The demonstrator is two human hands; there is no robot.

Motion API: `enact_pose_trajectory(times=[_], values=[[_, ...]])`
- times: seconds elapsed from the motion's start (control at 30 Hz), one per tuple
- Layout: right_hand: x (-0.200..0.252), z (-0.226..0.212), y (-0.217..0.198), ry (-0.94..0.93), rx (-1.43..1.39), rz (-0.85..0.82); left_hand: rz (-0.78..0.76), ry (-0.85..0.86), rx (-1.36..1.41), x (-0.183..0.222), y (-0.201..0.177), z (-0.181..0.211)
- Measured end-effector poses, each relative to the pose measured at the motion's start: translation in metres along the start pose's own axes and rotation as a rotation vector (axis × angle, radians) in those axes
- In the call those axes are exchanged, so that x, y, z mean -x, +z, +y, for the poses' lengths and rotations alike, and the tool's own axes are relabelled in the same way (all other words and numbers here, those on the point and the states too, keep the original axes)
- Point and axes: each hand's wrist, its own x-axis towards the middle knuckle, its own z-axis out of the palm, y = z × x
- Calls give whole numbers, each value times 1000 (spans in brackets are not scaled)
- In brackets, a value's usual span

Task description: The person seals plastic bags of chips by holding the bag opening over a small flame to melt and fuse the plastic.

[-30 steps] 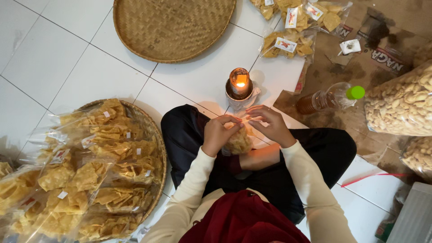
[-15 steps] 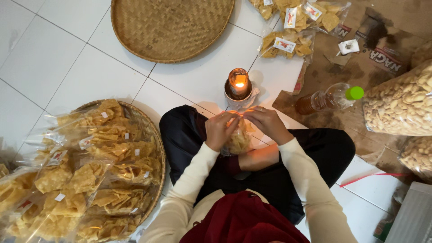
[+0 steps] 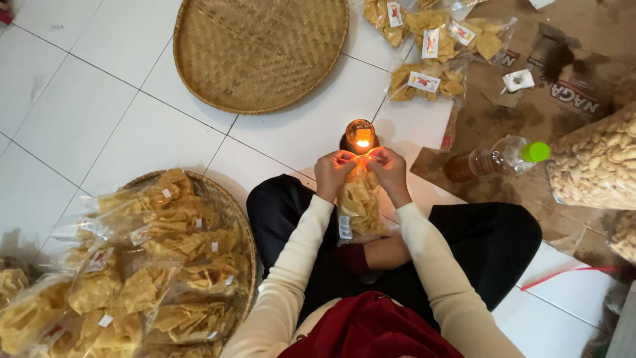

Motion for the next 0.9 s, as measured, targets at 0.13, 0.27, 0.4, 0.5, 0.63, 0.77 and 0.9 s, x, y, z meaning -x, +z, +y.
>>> enact_pose_trajectory(times=[0.13,0.27,0.4,0.5,0.63,0.77,0.9], values=[[3,-4,2,-11,5,67,-28,-72,-35,-9,7,-4],[3,-13,6,-7,-65,102,-10,-52,-78,-15,9,-5],[3,-16,7,19,-133,110,-12,-148,-25,-18,10,-2],[-1,-13,6,-6,-98,118,-9,-181,-43,-19,12,-1],[-2,-8,7,28,-93,146,-20,-199,21,-19,10,1],[-2,-8,7,45,-119,147,-19,-190,-10,-19,8,8],[-3,-8,6,81,-94,156,-29,-206,-2,-18,5,14]])
